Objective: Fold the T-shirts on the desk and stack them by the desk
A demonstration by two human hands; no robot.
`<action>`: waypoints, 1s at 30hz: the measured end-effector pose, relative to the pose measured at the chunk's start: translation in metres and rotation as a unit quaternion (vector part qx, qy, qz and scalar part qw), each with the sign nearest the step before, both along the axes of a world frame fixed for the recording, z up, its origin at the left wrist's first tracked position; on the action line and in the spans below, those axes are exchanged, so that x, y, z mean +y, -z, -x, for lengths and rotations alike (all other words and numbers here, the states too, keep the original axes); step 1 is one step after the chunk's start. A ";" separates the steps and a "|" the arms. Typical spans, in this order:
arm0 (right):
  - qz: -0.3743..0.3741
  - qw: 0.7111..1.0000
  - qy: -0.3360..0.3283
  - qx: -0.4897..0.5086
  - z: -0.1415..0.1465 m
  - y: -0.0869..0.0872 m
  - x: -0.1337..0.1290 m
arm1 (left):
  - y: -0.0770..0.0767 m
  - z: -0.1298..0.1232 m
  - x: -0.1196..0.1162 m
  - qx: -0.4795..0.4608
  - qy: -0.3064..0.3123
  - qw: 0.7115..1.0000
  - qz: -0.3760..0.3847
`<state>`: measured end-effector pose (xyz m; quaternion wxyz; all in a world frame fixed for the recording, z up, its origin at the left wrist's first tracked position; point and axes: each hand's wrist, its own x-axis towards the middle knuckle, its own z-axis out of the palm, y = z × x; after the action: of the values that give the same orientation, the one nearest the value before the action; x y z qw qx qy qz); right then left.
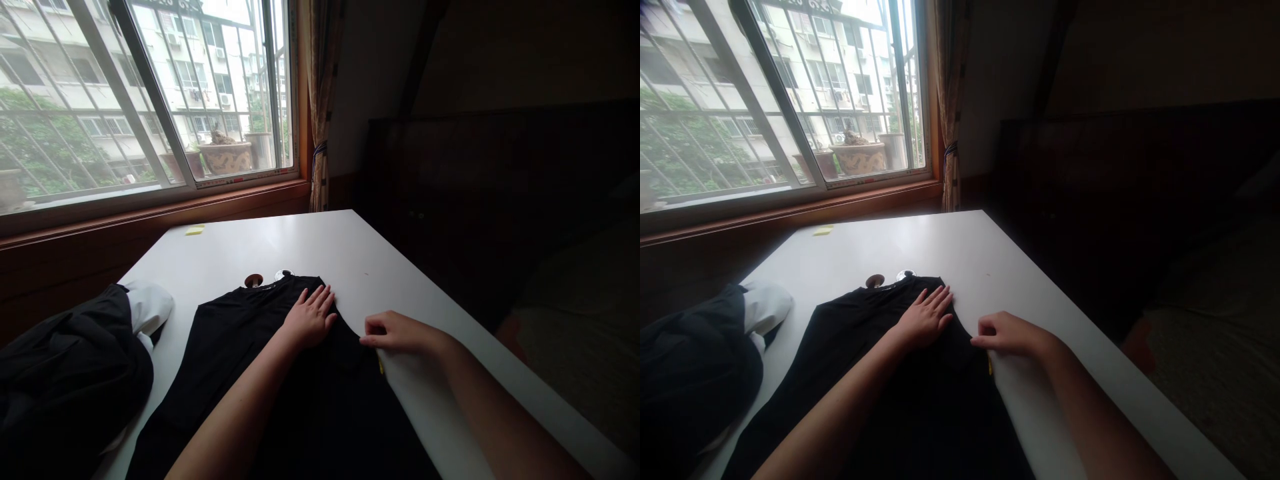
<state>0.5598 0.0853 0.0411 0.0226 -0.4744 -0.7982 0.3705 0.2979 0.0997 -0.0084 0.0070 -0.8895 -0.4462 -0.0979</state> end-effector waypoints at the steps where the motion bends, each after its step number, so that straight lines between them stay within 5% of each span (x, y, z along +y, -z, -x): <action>1: -0.001 1.000 0.000 0.000 0.000 0.000 0.000 | 0.000 0.000 0.001 0.001 0.000 1.000 0.000; 30: 0.009 0.999 0.002 -0.033 0.005 -0.007 -0.008 | -0.004 0.001 0.032 -0.020 0.000 1.000 0.013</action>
<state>0.5553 0.0777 0.0485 -0.0069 -0.4884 -0.7942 0.3614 0.2972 0.1319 -0.0042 -0.0132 -0.8872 -0.4479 -0.1098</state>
